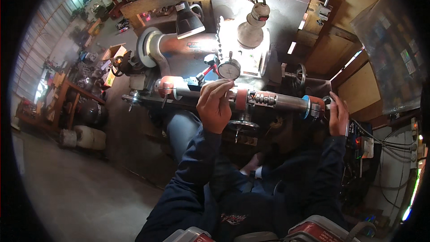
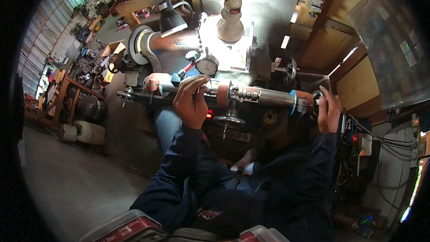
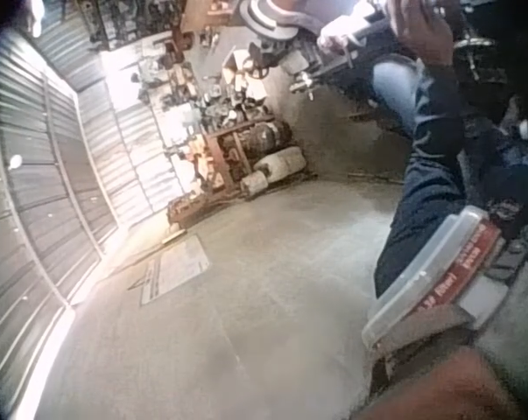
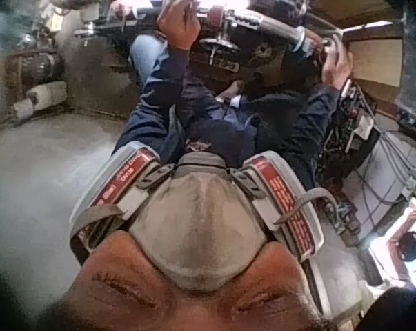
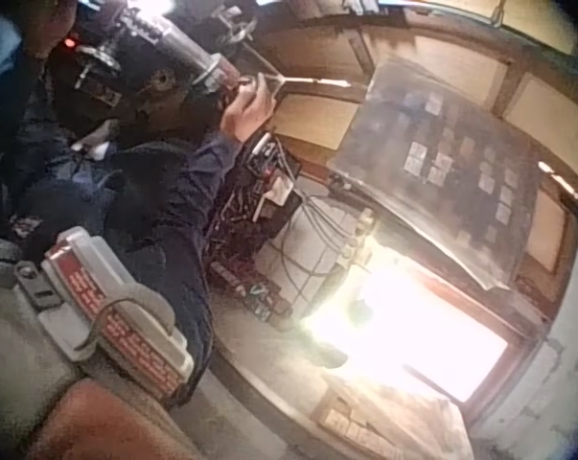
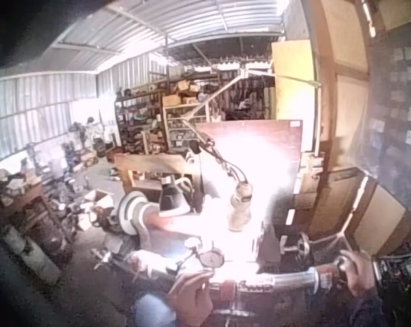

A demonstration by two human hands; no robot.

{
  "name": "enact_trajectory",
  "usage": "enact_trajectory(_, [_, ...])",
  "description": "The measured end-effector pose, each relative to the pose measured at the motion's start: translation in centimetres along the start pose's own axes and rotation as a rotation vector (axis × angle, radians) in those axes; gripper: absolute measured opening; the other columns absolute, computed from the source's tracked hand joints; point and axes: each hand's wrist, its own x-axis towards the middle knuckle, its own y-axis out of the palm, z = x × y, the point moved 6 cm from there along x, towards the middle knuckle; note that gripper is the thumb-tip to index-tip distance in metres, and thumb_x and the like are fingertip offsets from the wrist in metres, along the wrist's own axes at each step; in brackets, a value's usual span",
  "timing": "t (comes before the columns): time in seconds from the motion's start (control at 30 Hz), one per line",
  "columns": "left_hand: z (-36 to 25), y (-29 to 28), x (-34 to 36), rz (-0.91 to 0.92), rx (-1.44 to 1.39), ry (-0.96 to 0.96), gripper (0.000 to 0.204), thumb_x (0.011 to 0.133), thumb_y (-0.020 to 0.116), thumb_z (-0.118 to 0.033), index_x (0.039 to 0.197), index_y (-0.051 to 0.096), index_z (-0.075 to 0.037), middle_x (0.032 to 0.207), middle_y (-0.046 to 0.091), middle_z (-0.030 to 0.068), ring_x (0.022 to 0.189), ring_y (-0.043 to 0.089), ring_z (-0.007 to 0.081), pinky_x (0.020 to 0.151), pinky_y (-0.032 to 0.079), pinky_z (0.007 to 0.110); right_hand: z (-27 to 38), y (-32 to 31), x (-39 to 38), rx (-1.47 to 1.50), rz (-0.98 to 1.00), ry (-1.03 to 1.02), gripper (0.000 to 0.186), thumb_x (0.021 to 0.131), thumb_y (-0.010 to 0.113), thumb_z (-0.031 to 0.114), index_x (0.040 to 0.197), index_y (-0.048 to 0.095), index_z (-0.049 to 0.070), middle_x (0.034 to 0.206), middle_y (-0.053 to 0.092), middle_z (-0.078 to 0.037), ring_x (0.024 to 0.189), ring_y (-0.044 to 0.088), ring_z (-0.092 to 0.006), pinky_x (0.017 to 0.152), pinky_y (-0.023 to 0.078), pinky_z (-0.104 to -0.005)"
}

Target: Grinding a motorcycle engine valve using a precision grinding machine.

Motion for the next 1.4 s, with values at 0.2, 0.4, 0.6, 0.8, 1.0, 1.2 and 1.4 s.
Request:
enact_trajectory(0.2, [0.0,-0.3,0.3,-0.128,-0.178,-0.104,0.03,0.081,0.053,0.016,0.101,0.067,-0.001,0.09,0.071,0.0132,0.072,0.067,0.0184,0.063,0.053,0.028,-5.1,0.4,-1.6,0.258,-0.129,0.028,0.014,0.098,0.049,0.008,0.104,0.06,0.001,0.106,0.059,-0.009,0.101,0.056,-0.0225,0.094,0.042,-0.0321])
enact_trajectory(0.4, [0.4,-1.8,0.2,-0.299,-0.156,-0.086,0.019,0.095,0.055,0.005,0.113,0.059,0.002,0.09,0.065,0.0147,0.068,0.065,0.018,0.053,0.051,0.026,-7.1,1.3,-0.9,0.376,-0.084,0.061,0.007,0.095,0.052,0.004,0.097,0.058,0.001,0.095,0.056,-0.006,0.092,0.055,-0.018,0.087,0.043,-0.0292])
enact_trajectory(0.6, [2.4,-1.9,0.1,-0.354,-0.396,-0.29,0.025,0.099,0.056,-0.008,0.122,0.058,0.002,0.091,0.065,0.0145,0.066,0.064,0.0169,0.051,0.051,0.026,-10.4,4.6,0.2,0.433,0.054,0.126,0.011,0.084,0.061,0.003,0.095,0.06,0.003,0.096,0.058,-0.005,0.092,0.057,-0.0164,0.084,0.044,-0.0289])
enact_trajectory(0.8, [2.1,-1.6,0.4,-0.389,-0.436,-0.411,0.024,0.101,0.057,-0.018,0.114,0.056,0.002,0.086,0.062,0.011,0.067,0.065,0.0183,0.051,0.052,0.026,-14.8,7.8,-2.1,0.472,0.169,0.279,0.022,0.087,0.066,0.022,0.1,0.066,0.004,0.099,0.062,-0.008,0.094,0.06,-0.0187,0.082,0.047,-0.0315])
enact_trajectory(1.0, [2.1,-1.2,0.8,-0.376,-0.59,-0.38,0.02,0.102,0.054,-0.019,0.106,0.053,0.0,0.079,0.056,0.0073,0.06,0.057,0.0155,0.048,0.049,0.026,-17.0,8.9,-6.2,0.28,0.305,0.407,0.03,0.095,0.06,0.031,0.102,0.067,0.003,0.101,0.066,-0.009,0.093,0.062,-0.0183,0.081,0.049,-0.0331])
enact_trajectory(1.2, [2.9,-0.9,0.3,-0.329,-0.558,-0.429,0.017,0.103,0.053,-0.019,0.106,0.054,-0.002,0.071,0.05,0.0036,0.056,0.046,0.0104,0.046,0.039,0.023,-12.0,4.9,-6.5,0.369,0.211,0.449,0.038,0.1,0.053,0.036,0.105,0.066,0.0,0.098,0.068,-0.009,0.091,0.062,-0.0175,0.081,0.049,-0.0335])
enact_trajectory(1.4, [3.4,-0.1,0.0,-0.302,-0.584,-0.426,0.016,0.103,0.053,-0.019,0.105,0.055,-0.003,0.068,0.048,0.0009,0.055,0.043,0.0076,0.047,0.036,0.022,-2.0,1.6,-3.2,0.147,-0.083,0.259,0.05,0.105,0.042,0.04,0.104,0.059,-0.006,0.088,0.065,-0.023,0.084,0.063,-0.0389,0.074,0.046,-0.0421])
